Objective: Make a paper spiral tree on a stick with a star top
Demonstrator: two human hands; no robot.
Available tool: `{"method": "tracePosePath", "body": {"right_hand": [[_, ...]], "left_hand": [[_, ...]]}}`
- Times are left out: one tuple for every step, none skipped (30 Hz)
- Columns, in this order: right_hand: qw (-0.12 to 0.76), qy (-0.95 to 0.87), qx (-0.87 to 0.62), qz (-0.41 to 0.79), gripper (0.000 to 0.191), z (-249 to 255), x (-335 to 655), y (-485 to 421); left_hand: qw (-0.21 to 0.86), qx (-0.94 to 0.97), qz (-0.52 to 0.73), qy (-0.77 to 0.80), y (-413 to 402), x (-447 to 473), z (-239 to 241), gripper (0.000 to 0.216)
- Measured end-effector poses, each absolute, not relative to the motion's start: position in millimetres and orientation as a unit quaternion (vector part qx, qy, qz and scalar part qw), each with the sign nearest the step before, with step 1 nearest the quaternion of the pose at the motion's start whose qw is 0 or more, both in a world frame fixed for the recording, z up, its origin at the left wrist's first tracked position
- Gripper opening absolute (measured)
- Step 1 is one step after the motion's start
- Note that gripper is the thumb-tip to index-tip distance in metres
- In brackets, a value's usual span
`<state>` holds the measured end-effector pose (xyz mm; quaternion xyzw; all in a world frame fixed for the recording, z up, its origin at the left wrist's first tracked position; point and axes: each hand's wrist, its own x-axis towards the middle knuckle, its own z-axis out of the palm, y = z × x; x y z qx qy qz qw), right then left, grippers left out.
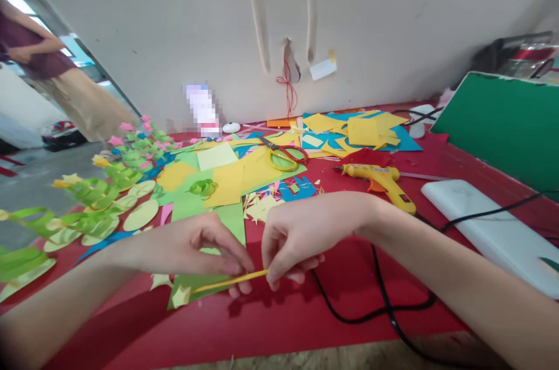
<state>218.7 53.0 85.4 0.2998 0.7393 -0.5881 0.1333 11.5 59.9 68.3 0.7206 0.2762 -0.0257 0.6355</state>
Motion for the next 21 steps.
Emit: {"method": "tracePosePath", "body": {"right_hand": [[0.137,0.746,0.294,-0.582,0.022,83,218,54],[0.14,0.749,0.29,-0.578,0.023,81,217,55],[0.144,0.75,0.287,-0.578,0.023,79,216,56],[0.146,0.748,0.285,-0.581,0.022,77,216,57],[0.147,0.745,0.286,-0.584,0.021,76,216,58],[0.146,0.743,0.287,-0.587,0.02,76,216,58],[0.143,0.741,0.288,-0.589,0.02,77,216,59],[0.138,0.74,0.291,-0.591,0.02,78,217,59],[0.13,0.737,0.296,-0.593,0.019,80,218,58],[0.12,0.734,0.303,-0.596,0.019,82,219,58],[0.108,0.729,0.312,-0.599,0.018,85,221,57],[0.095,0.726,0.322,-0.6,0.017,86,223,56],[0.08,0.724,0.334,-0.599,0.016,88,225,56],[0.066,0.723,0.344,-0.595,0.016,89,227,55],[0.051,0.726,0.35,-0.59,0.016,90,228,55],[0.035,0.732,0.354,-0.581,0.017,90,229,54],[0.019,0.74,0.354,-0.571,0.018,89,229,54],[0.005,0.749,0.353,-0.56,0.018,89,229,55],[-0.006,0.756,0.35,-0.552,0.019,88,228,55],[-0.015,0.761,0.348,-0.548,0.019,87,226,55],[-0.022,0.762,0.347,-0.547,0.019,86,225,54]], "left_hand": [[0.614,0.735,-0.036,0.287,55,14,68,0.024],[0.597,0.744,-0.041,0.298,51,16,67,0.025],[0.588,0.746,-0.041,0.309,47,18,66,0.025],[0.583,0.746,-0.038,0.32,44,20,64,0.025],[0.582,0.743,-0.031,0.33,41,22,62,0.025],[0.583,0.738,-0.019,0.339,39,23,60,0.025],[0.585,0.732,-0.007,0.348,38,24,58,0.023],[0.591,0.723,0.006,0.358,38,25,56,0.022],[0.598,0.711,0.019,0.369,38,25,55,0.02],[0.61,0.694,0.032,0.381,38,24,55,0.018],[0.623,0.675,0.043,0.392,39,23,54,0.017],[0.636,0.657,0.052,0.402,39,22,54,0.015],[0.65,0.638,0.06,0.408,40,21,53,0.014],[0.665,0.62,0.07,0.412,40,19,52,0.013],[0.677,0.603,0.077,0.414,40,17,52,0.012],[0.691,0.585,0.085,0.417,39,16,51,0.011],[0.701,0.569,0.092,0.42,39,14,50,0.01],[0.71,0.555,0.099,0.422,38,12,49,0.01],[0.716,0.543,0.106,0.425,37,11,48,0.009],[0.721,0.534,0.112,0.427,36,10,47,0.009],[0.724,0.529,0.117,0.428,35,9,47,0.008]]}}
